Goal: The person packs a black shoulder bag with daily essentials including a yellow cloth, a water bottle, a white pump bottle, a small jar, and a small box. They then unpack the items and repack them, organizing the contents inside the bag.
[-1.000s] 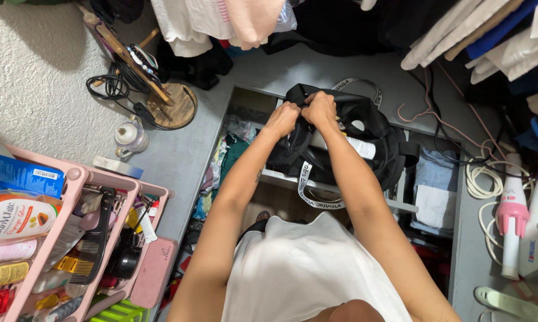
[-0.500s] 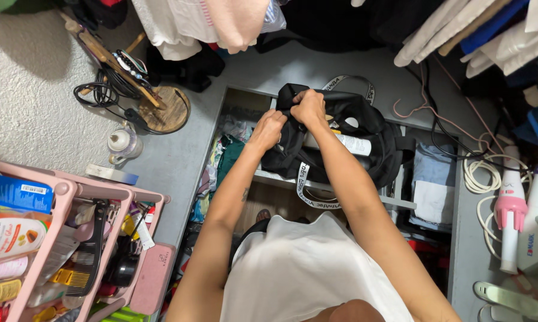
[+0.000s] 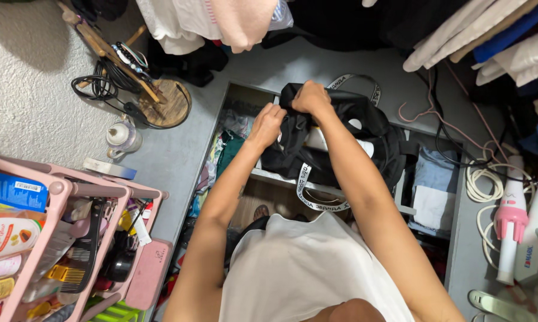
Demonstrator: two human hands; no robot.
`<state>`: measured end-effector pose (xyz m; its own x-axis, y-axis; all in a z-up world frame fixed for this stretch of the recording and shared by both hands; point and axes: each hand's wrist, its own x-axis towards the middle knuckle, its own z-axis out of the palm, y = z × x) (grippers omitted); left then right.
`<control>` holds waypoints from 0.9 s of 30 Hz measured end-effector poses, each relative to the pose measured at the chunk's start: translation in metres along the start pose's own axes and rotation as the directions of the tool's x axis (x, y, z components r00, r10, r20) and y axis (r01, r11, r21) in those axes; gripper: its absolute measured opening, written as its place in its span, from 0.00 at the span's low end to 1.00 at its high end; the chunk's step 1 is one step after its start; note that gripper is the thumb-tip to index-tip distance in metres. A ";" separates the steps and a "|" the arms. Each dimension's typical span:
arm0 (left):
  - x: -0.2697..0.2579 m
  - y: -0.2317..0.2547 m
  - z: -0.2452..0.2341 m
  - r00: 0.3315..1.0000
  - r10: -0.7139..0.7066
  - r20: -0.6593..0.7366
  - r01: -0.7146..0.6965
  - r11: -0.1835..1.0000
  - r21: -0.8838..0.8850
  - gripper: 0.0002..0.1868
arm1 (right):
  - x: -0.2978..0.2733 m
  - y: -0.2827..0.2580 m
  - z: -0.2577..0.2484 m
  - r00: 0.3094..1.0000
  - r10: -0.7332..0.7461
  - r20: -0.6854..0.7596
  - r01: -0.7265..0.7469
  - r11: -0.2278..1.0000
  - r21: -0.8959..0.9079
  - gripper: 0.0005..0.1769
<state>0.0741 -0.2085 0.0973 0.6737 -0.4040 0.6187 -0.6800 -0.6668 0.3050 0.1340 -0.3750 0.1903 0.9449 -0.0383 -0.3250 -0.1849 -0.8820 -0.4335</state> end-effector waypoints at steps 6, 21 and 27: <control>0.001 -0.003 0.011 0.999 -0.037 -0.037 0.034 0.997 -0.073 0.10 | -0.004 -0.015 0.002 0.999 0.044 0.024 -0.041 0.993 -0.112 0.32; -0.080 0.062 -0.047 0.985 -0.175 -0.004 0.171 0.965 -0.200 0.14 | 0.015 -0.004 0.017 0.993 0.090 -0.078 -0.085 0.994 0.066 0.21; -0.070 0.090 -0.062 0.964 -0.263 -0.035 0.250 0.945 -0.209 0.09 | -0.017 0.000 0.003 0.997 0.023 -0.075 -0.014 0.992 0.125 0.25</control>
<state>-0.0525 -0.2018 0.1263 0.8183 -0.1924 0.5417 -0.5348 -0.6005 0.5945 0.1173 -0.3729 0.1929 0.9580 -0.0940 -0.2708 -0.2300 -0.8159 -0.5305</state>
